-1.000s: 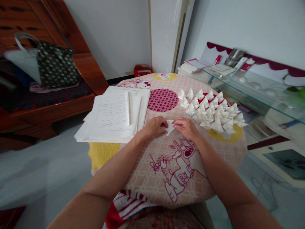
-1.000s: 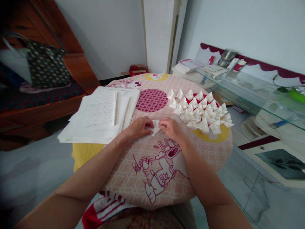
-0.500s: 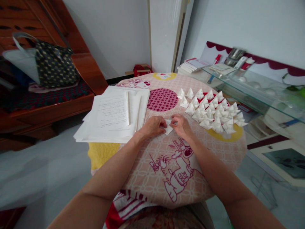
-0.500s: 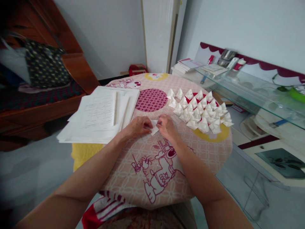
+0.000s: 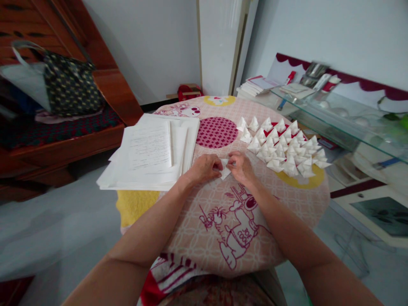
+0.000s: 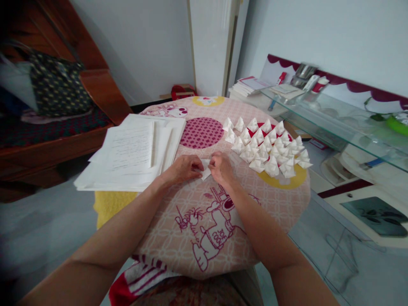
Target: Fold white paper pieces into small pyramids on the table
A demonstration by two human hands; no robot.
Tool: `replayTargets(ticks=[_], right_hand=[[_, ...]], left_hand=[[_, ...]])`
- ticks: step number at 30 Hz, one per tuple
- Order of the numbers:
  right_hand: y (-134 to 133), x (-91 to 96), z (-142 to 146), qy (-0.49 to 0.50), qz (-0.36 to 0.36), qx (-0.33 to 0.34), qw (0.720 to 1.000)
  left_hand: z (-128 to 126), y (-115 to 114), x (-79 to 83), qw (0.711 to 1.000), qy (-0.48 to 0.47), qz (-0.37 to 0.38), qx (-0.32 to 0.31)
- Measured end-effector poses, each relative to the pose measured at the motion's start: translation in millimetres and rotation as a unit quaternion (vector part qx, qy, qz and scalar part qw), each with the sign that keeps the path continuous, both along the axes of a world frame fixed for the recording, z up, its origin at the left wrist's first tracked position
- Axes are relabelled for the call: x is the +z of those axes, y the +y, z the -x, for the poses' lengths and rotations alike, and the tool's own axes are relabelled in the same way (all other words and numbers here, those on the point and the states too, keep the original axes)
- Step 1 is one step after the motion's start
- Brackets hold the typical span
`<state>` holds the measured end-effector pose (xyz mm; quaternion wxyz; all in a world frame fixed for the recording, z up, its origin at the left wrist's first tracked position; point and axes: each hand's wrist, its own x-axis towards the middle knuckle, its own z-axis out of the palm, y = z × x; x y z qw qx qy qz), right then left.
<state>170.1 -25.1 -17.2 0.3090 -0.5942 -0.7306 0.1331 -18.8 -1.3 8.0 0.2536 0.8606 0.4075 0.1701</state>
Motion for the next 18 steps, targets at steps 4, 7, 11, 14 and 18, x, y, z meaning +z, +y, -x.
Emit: replayTargets(ticks=[4,7,11,14,18], right_hand=[[-0.6,0.0,0.9,0.008,-0.005,-0.005,1.000],[-0.7,1.4,2.0,0.005,-0.001,-0.007,1.000],[-0.6,3.9,2.3,0.009,0.005,-0.013,1.000],[-2.3,4.8,0.0,0.029,0.002,-0.002,1.000],[-8.2,3.2,-4.2,0.063,0.018,0.027,0.997]], left_hand=[[0.4,0.2,0.4,0.999,0.023,-0.026,-0.025],[1.5,1.6,0.3,0.996,0.049,-0.044,-0.065],[3.4,1.9,2.3,0.990,0.085,-0.061,-0.093],[4.3,0.3,5.7,0.988,0.097,-0.057,-0.106],[5.0,-1.0,7.7,0.989,0.095,-0.053,-0.105]])
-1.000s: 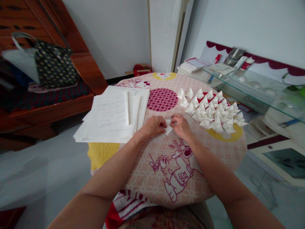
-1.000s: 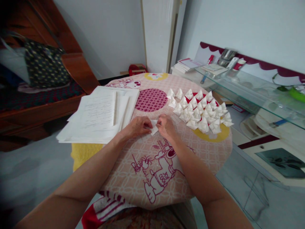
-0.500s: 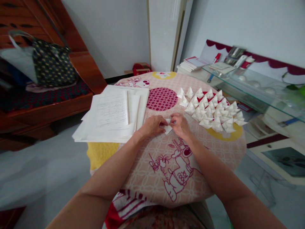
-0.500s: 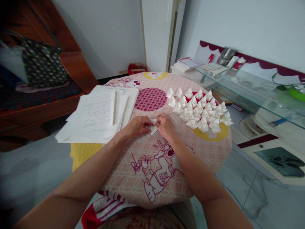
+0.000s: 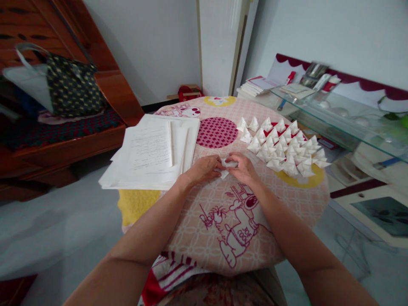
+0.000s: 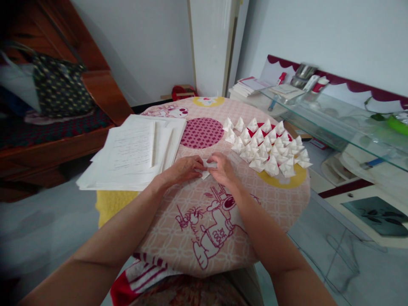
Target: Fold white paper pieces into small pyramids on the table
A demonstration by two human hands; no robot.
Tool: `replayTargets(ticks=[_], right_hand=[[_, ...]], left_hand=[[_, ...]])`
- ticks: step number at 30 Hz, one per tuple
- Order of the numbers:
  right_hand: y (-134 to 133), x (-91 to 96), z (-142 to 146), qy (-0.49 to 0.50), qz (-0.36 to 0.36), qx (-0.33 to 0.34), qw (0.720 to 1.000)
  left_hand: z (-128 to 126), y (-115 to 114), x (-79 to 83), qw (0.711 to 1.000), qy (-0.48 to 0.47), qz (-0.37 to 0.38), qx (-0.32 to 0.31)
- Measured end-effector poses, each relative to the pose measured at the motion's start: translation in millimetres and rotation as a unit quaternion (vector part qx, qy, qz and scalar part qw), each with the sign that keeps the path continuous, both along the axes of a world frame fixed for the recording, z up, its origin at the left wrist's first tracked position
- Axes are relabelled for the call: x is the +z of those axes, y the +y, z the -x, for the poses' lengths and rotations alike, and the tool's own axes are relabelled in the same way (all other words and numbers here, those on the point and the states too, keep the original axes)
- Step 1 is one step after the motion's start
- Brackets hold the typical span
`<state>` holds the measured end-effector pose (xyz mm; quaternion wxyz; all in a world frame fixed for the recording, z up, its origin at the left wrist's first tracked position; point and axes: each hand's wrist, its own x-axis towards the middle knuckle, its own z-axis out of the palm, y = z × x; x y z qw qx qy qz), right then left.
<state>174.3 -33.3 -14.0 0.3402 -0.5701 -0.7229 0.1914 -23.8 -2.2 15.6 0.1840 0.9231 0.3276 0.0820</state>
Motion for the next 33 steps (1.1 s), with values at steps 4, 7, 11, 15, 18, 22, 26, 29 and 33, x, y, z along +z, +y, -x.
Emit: replayTargets(ticks=[4,7,11,15,18,22,26,29,33], right_hand=[[-4,-3.2,-4,-0.003,0.019,0.023,1.000],[-4,-5.3,-9,0.000,0.027,0.040,0.999],[-2,-9.4,-12,-0.001,0.035,0.049,0.998],[-2,-13.8,-7,-0.003,0.033,0.037,0.999],[-3,-14.4,-4,-0.007,0.029,0.035,0.999],[-5,-11.8,-1,-0.020,0.036,0.036,0.998],[-7,-10.3,2,-0.022,0.033,0.039,0.998],[-7,-10.7,1,-0.015,0.026,0.033,0.999],[-5,-9.7,-2,-0.010,0.024,0.029,0.999]], left_hand=[[0,1,-1.8,1.000,-0.007,-0.003,-0.004],[0,1,-1.9,1.000,-0.007,-0.008,-0.009],[-1,0,0.7,1.000,0.013,-0.007,-0.006],[-2,-1,1.9,1.000,0.023,-0.018,-0.005],[-2,-1,1.6,0.999,0.026,-0.021,-0.003],[-3,-2,3.1,1.000,0.028,-0.014,-0.001],[-4,-4,5.4,0.999,0.033,-0.012,0.008],[-4,-4,4.5,1.000,0.027,-0.009,0.009],[-2,-2,1.4,1.000,0.013,-0.016,0.000]])
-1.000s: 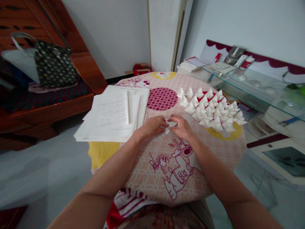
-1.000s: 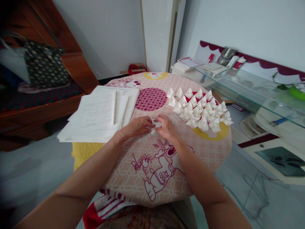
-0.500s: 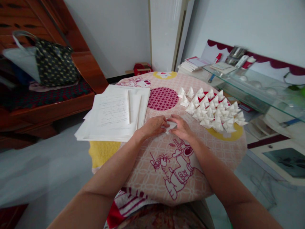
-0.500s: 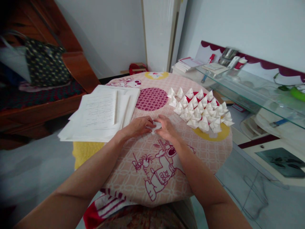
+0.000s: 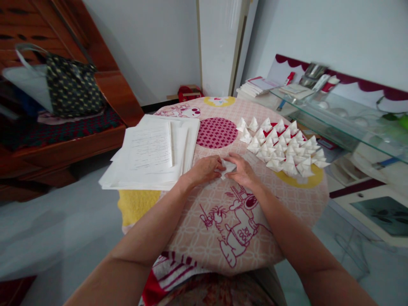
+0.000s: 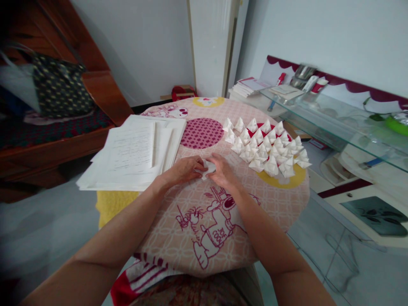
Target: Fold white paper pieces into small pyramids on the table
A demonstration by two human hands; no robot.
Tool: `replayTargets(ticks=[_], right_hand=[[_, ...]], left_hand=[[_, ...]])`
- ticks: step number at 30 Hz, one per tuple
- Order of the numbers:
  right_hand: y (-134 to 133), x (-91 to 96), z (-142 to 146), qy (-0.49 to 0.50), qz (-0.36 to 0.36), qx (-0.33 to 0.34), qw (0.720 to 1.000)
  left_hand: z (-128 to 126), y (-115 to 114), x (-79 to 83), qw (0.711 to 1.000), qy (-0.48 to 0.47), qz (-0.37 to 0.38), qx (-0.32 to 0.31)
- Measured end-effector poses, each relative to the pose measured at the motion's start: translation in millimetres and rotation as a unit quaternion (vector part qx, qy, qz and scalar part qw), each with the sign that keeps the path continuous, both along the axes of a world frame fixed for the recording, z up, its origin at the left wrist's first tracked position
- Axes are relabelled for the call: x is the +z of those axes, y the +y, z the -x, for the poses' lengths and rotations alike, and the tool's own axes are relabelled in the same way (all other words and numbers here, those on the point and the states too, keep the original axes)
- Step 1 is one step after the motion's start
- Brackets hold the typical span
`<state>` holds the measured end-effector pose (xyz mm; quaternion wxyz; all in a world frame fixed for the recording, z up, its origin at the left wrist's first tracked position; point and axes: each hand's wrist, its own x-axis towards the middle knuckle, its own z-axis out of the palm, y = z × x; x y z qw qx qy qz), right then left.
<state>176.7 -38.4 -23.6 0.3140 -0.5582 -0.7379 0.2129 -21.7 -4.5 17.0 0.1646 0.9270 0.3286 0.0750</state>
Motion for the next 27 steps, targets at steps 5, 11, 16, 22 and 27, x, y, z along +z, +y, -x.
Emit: replayTargets(ticks=[5,11,16,22,27], right_hand=[[2,5.7,-2,-0.013,-0.001,-0.021,1.000],[6,8.6,-7,-0.014,0.006,-0.061,0.998],[10,2.7,-19,-0.004,-0.015,-0.085,0.996],[17,-2.4,-29,-0.015,-0.017,-0.130,0.991],[20,-5.3,-36,-0.012,-0.060,-0.150,0.987]], left_hand=[[0,-1,2.2,1.000,0.005,0.012,0.004],[-1,-2,4.5,1.000,0.011,0.014,0.005],[0,-1,1.6,1.000,0.004,0.017,0.000],[-1,-1,1.6,1.000,0.000,0.024,0.009],[-1,-2,3.5,1.000,-0.008,0.022,0.006]])
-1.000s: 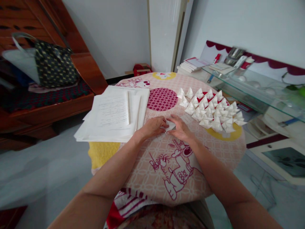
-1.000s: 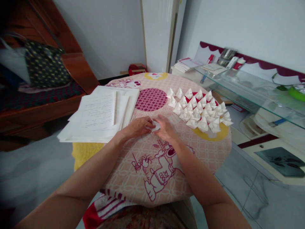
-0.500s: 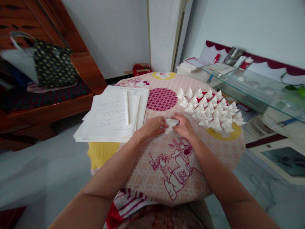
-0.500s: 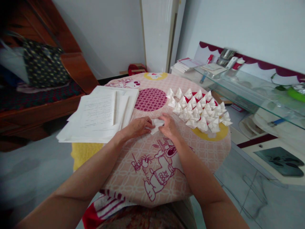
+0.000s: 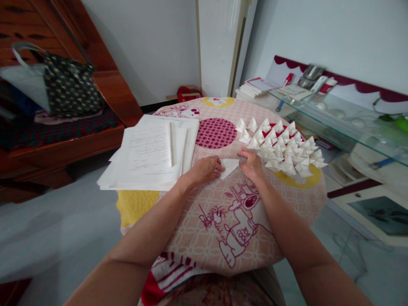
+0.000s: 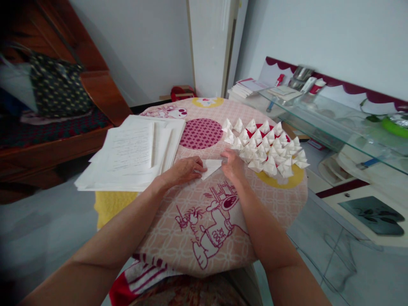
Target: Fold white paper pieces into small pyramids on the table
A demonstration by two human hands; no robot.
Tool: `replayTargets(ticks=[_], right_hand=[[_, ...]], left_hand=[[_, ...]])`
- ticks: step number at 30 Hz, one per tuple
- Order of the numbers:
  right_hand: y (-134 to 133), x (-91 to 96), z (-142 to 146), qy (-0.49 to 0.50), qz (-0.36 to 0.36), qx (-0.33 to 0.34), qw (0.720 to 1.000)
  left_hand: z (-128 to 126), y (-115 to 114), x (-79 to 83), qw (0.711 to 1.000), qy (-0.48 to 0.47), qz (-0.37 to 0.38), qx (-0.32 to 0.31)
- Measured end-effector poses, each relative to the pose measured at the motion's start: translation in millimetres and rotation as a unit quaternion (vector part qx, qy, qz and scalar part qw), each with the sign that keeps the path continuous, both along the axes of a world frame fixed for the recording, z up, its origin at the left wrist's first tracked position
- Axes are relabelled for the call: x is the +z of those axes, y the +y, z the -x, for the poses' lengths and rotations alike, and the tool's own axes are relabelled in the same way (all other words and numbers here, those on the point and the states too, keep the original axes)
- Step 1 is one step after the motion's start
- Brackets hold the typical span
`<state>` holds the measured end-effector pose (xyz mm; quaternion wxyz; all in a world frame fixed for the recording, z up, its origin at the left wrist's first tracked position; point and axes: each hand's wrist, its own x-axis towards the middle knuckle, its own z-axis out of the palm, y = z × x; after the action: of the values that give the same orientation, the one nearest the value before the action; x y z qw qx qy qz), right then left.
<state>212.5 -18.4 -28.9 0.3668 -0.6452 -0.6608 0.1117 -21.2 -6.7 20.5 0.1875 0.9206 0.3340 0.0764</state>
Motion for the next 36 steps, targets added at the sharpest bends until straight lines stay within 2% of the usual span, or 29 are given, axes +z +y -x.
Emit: replayTargets(ticks=[3,7,10,12,14,19,25,30,36], right_hand=[[-4,0.4,2,-0.003,-0.035,0.019,0.999],[-12,0.5,15,-0.025,-0.036,0.110,0.993],[-14,-1.1,22,-0.038,-0.006,0.132,0.990],[-14,-2.1,22,-0.045,0.004,0.129,0.991],[-13,-2.9,21,-0.047,0.005,0.128,0.991],[-12,-4.0,18,-0.043,0.008,0.132,0.990],[-13,-2.5,19,-0.052,0.019,0.133,0.990],[-14,-1.2,20,-0.053,0.018,0.129,0.990],[-14,-1.2,20,-0.053,0.008,0.129,0.990]], left_hand=[[0,0,-0.6,1.000,0.002,-0.007,0.002],[-1,3,-6.5,1.000,-0.019,-0.004,0.012],[0,8,-16.1,0.995,-0.067,-0.012,0.072],[3,14,-22.8,0.986,-0.100,-0.047,0.121],[7,19,-27.5,0.982,-0.105,-0.073,0.142],[12,24,-29.4,0.988,-0.067,-0.061,0.125],[12,22,-30.0,0.986,-0.086,-0.075,0.122],[12,24,-36.8,0.981,-0.103,-0.095,0.133],[12,24,-39.5,0.977,-0.119,-0.132,0.117]])
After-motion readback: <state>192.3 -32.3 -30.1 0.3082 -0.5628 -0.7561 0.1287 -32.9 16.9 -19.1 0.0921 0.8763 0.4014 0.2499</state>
